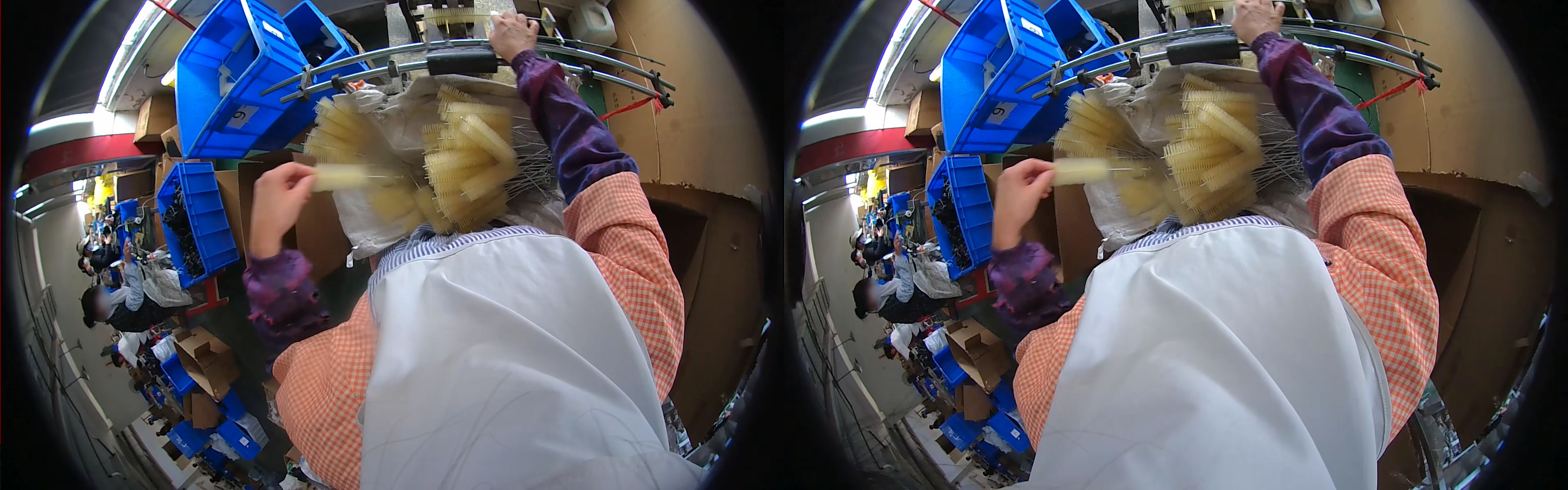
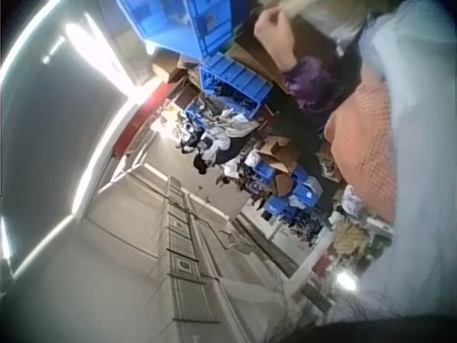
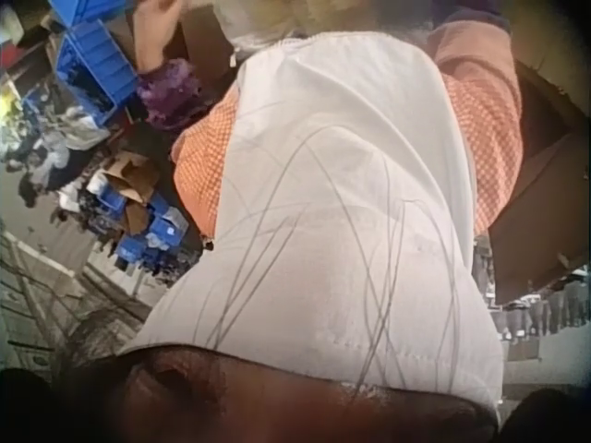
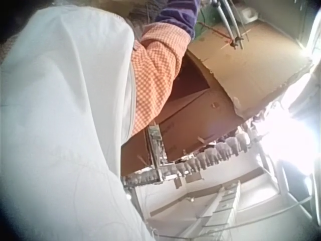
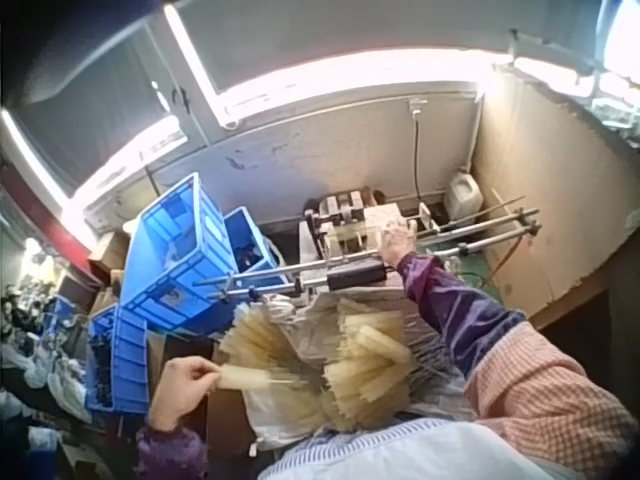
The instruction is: The person assembles industrial brushes by gathering bristles from plastic bins and feeding them into an assembly machine.
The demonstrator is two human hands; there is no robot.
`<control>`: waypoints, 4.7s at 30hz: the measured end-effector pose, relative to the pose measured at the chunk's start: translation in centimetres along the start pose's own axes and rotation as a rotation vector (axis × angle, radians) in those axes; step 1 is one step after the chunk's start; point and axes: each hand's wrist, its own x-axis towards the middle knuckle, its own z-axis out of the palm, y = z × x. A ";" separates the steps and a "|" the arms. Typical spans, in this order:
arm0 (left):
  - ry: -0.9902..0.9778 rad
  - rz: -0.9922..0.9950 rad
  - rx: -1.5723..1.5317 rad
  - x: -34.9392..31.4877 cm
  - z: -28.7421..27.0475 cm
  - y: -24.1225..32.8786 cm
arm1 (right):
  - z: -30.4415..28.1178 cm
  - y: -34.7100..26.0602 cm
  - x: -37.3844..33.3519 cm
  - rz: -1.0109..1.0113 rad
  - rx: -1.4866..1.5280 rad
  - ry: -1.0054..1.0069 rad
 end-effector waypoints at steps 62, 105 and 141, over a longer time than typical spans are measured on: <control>-0.245 0.134 0.344 1.9 17.0 -11.6 | 5.2 6.9 3.5 -0.374 0.326 0.270; 0.018 -0.051 -0.256 -2.3 -6.2 -2.6 | 1.6 6.2 -0.4 -0.003 0.000 0.022; -0.150 0.134 0.502 1.1 16.7 -9.2 | 2.9 4.2 2.2 -0.183 0.354 0.096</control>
